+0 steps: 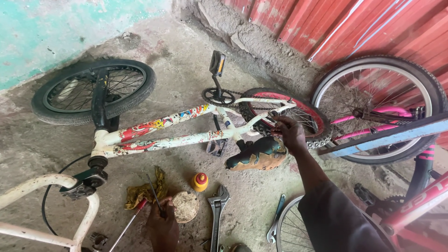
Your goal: Repairing a bicycle by adjusting the chain and frame using pliers and wrenches
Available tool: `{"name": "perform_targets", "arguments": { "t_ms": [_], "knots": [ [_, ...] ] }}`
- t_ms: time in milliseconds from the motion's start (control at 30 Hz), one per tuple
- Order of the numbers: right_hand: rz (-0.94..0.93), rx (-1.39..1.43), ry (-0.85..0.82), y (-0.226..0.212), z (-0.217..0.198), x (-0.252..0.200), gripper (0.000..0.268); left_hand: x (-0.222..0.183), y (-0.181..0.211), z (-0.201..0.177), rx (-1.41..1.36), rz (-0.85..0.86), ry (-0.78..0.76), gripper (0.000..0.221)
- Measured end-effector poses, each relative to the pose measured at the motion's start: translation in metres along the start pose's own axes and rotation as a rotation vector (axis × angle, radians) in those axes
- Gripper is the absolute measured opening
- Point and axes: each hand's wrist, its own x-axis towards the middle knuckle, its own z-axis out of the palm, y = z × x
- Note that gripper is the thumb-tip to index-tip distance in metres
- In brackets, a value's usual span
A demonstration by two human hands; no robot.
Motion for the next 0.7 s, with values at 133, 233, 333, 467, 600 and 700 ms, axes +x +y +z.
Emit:
{"name": "perform_targets", "arguments": {
  "t_ms": [133, 233, 333, 467, 600, 700],
  "knots": [
    [-0.005, 0.157, -0.118, 0.032, -0.011, 0.011, 0.026, -0.001, 0.006, 0.0, 0.009, -0.04, -0.016, 0.022],
    [0.032, 0.019, -0.093, 0.038, -0.013, 0.017, 0.014, 0.001, -0.004, 0.005, -0.034, -0.061, 0.003, 0.022],
    [0.074, -0.051, -0.089, 0.028, -0.01, 0.018, 0.014, 0.002, -0.011, 0.004, -0.022, 0.055, 0.014, 0.021],
    [0.017, -0.101, -0.167, 0.041, -0.015, 0.028, 0.01, -0.003, 0.007, -0.004, -0.062, -0.03, -0.02, 0.022],
    [-0.001, 0.139, -0.086, 0.036, -0.01, 0.025, 0.01, -0.008, 0.021, -0.008, 0.024, -0.028, -0.032, 0.022],
    [0.004, 0.035, 0.027, 0.016, -0.004, 0.009, 0.011, -0.007, 0.02, -0.006, 0.011, -0.03, -0.017, 0.021]
  ]
}}
